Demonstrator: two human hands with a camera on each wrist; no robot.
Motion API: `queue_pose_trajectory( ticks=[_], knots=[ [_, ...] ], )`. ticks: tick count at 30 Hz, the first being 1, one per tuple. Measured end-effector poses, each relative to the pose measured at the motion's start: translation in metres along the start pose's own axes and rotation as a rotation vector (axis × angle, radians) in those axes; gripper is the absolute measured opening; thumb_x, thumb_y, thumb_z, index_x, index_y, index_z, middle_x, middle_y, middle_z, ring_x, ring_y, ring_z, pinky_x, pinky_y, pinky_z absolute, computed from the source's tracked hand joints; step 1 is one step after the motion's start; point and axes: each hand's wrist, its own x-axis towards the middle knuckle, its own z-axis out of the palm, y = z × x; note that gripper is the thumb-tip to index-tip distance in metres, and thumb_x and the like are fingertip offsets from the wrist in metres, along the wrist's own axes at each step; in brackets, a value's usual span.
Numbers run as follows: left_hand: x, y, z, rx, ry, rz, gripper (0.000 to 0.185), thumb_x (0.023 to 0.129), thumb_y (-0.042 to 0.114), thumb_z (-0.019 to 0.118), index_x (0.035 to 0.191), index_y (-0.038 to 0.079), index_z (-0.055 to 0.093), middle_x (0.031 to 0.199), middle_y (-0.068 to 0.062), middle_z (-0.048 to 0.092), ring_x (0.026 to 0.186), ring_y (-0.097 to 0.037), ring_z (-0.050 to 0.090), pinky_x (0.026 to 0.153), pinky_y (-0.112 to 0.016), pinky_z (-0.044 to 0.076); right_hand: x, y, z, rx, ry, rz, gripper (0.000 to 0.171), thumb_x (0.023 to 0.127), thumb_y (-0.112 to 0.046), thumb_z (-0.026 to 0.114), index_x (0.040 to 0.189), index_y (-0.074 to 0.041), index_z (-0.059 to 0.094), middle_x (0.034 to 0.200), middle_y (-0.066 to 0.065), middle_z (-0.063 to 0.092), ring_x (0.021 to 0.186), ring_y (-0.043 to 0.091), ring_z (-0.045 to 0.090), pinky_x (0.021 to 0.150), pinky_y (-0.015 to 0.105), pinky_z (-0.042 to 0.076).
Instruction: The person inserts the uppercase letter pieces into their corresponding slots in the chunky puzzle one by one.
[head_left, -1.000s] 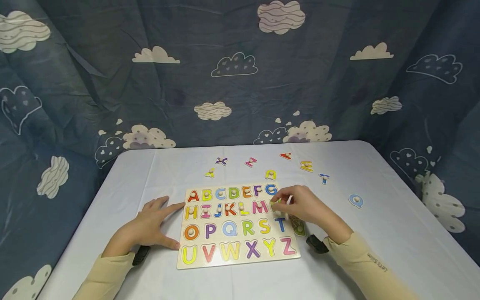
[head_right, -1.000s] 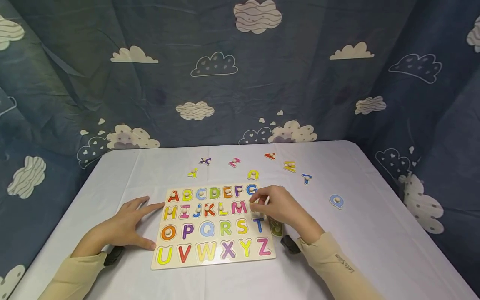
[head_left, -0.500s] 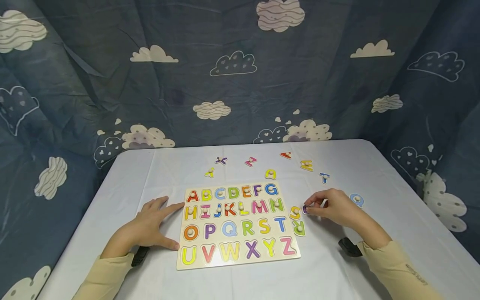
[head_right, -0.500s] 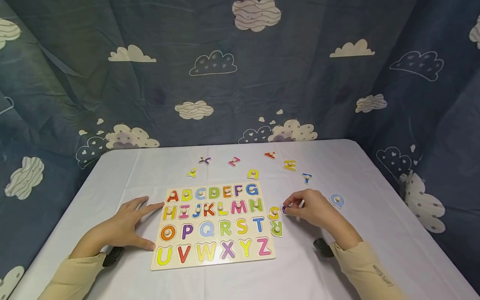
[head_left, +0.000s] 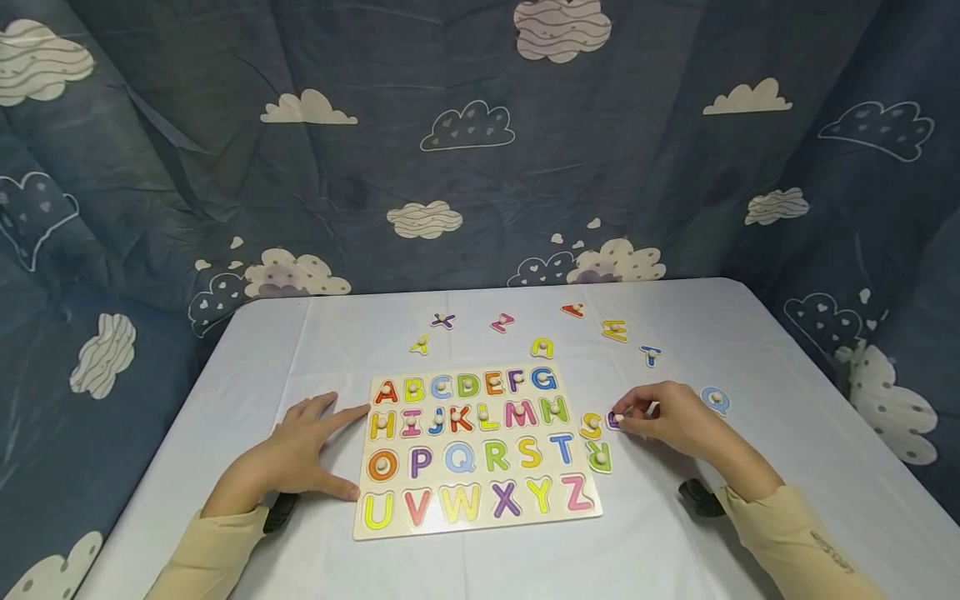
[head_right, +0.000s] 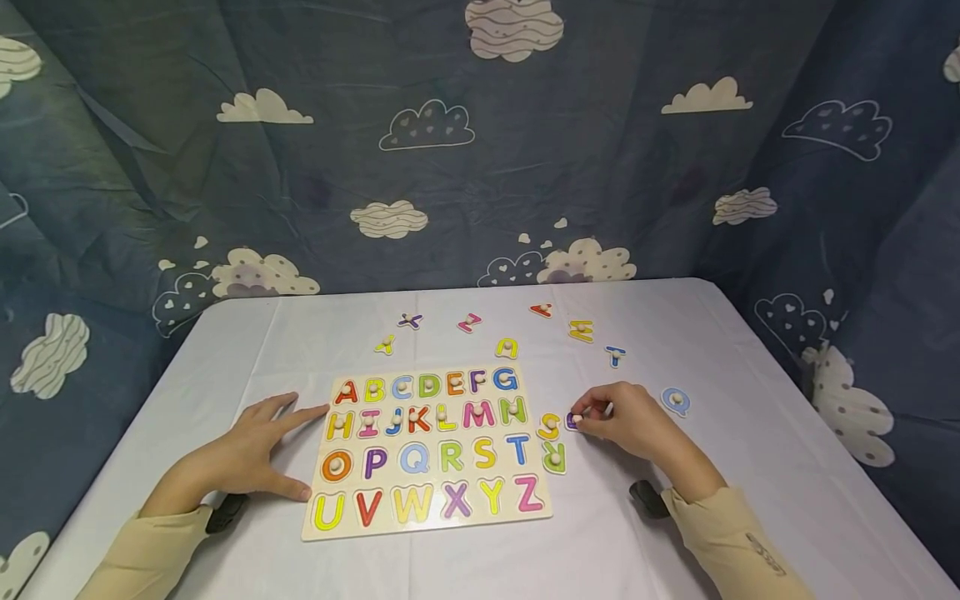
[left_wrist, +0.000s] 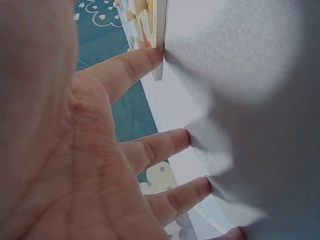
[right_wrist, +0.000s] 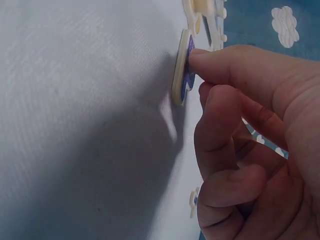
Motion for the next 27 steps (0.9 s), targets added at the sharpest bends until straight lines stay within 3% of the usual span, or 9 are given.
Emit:
queue_pose_trajectory(
  ticks=[10, 20, 27],
  knots=[
    [-0.001, 0.001, 0.000, 0.006, -0.003, -0.005, 0.120, 0.060, 0.061, 0.100, 0.162, 0.024, 0.049, 0.167, -0.036, 0.031, 0.149, -0.068, 0.028, 0.108, -0.088, 0.035, 0.003, 0.001, 0.001, -0.053, -0.004, 0.008, 0.010, 0.093, -0.021, 0.083, 0.096, -0.013, 0.078, 0.075, -0.005, 0.056, 0.073, 0.014, 0.051, 0.059, 0.024, 0.036],
    [-0.001, 0.001, 0.000, 0.006, 0.001, -0.004, 0.119, 0.060, 0.060, 0.101, 0.161, 0.024, 0.049, 0.167, -0.036, 0.032, 0.148, -0.068, 0.029, 0.108, -0.088, 0.035, 0.001, 0.008, -0.002, -0.135, 0.116, 0.043, 0.022, 0.092, -0.029, 0.083, 0.083, -0.013, 0.072, 0.071, -0.004, 0.056, 0.070, 0.014, 0.049, 0.061, 0.026, 0.034],
    [-0.001, 0.001, 0.000, 0.004, 0.003, -0.001, 0.119, 0.060, 0.060, 0.101, 0.161, 0.024, 0.049, 0.166, -0.036, 0.032, 0.148, -0.068, 0.029, 0.108, -0.088, 0.035, 0.003, 0.013, -0.002, -0.070, 0.106, 0.039, 0.014, 0.091, -0.023, 0.084, 0.090, -0.013, 0.076, 0.073, -0.004, 0.057, 0.072, 0.015, 0.051, 0.060, 0.025, 0.037]
  ],
)
